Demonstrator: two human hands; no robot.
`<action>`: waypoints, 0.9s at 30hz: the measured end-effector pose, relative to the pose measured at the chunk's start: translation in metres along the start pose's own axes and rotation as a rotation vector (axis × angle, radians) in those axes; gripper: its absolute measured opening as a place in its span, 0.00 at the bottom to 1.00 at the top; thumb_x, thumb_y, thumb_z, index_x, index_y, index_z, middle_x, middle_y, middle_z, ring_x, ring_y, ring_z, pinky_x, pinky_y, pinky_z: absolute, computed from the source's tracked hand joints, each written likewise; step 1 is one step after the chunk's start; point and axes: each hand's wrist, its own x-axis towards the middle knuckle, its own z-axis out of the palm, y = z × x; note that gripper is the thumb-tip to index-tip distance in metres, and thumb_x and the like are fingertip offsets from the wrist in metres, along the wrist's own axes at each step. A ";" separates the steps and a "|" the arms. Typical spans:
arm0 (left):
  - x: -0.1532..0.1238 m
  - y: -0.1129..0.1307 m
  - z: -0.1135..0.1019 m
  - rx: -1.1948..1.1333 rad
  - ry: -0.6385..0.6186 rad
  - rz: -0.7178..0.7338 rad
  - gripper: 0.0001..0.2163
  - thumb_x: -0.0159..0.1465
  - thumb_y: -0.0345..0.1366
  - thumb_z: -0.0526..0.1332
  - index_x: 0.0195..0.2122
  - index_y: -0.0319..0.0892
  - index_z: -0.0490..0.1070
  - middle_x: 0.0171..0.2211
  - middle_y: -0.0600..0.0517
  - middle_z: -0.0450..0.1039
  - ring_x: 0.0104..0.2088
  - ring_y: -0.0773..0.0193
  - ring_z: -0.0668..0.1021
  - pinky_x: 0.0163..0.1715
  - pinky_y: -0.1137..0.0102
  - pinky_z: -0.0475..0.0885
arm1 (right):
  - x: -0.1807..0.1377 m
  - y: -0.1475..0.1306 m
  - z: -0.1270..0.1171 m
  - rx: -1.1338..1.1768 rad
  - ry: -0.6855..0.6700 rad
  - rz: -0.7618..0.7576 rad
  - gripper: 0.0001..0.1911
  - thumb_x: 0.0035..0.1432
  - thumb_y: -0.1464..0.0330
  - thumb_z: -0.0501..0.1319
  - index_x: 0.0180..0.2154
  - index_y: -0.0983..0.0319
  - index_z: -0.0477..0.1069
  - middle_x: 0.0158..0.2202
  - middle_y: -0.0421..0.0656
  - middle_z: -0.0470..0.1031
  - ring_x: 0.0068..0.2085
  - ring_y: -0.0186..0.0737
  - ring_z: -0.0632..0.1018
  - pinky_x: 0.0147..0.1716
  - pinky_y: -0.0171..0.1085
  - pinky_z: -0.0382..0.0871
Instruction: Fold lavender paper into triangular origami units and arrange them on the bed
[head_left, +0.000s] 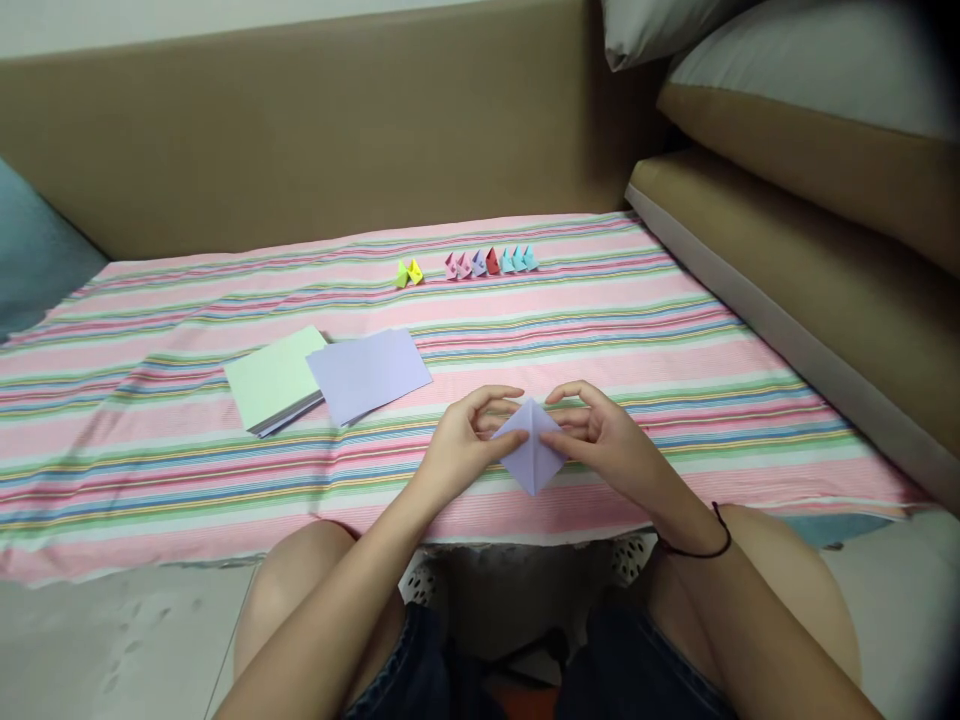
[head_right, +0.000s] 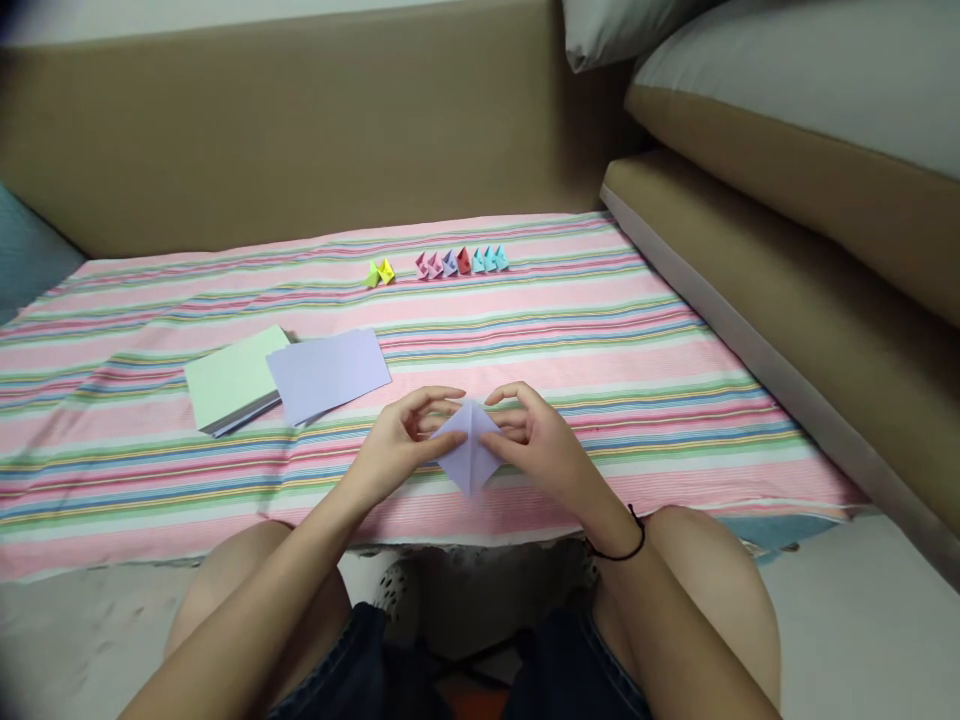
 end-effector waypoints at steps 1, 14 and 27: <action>0.000 0.000 0.000 0.011 0.008 -0.047 0.18 0.51 0.34 0.69 0.43 0.40 0.73 0.36 0.49 0.77 0.29 0.66 0.78 0.27 0.74 0.71 | 0.000 0.002 0.001 -0.020 -0.009 0.013 0.18 0.53 0.67 0.66 0.43 0.56 0.60 0.36 0.41 0.79 0.35 0.40 0.81 0.32 0.36 0.73; -0.001 0.001 0.002 0.002 0.120 -0.128 0.12 0.51 0.43 0.69 0.24 0.38 0.74 0.19 0.54 0.71 0.18 0.72 0.68 0.17 0.76 0.59 | 0.002 0.005 0.015 -0.427 0.035 0.017 0.09 0.50 0.63 0.65 0.29 0.63 0.73 0.28 0.40 0.74 0.30 0.38 0.73 0.26 0.34 0.63; 0.001 0.004 0.003 -0.063 0.019 -0.109 0.14 0.55 0.39 0.65 0.20 0.40 0.60 0.18 0.59 0.62 0.19 0.74 0.65 0.22 0.76 0.60 | 0.001 0.007 0.008 -0.296 -0.052 0.111 0.11 0.46 0.62 0.67 0.29 0.62 0.72 0.24 0.37 0.68 0.26 0.34 0.69 0.23 0.32 0.60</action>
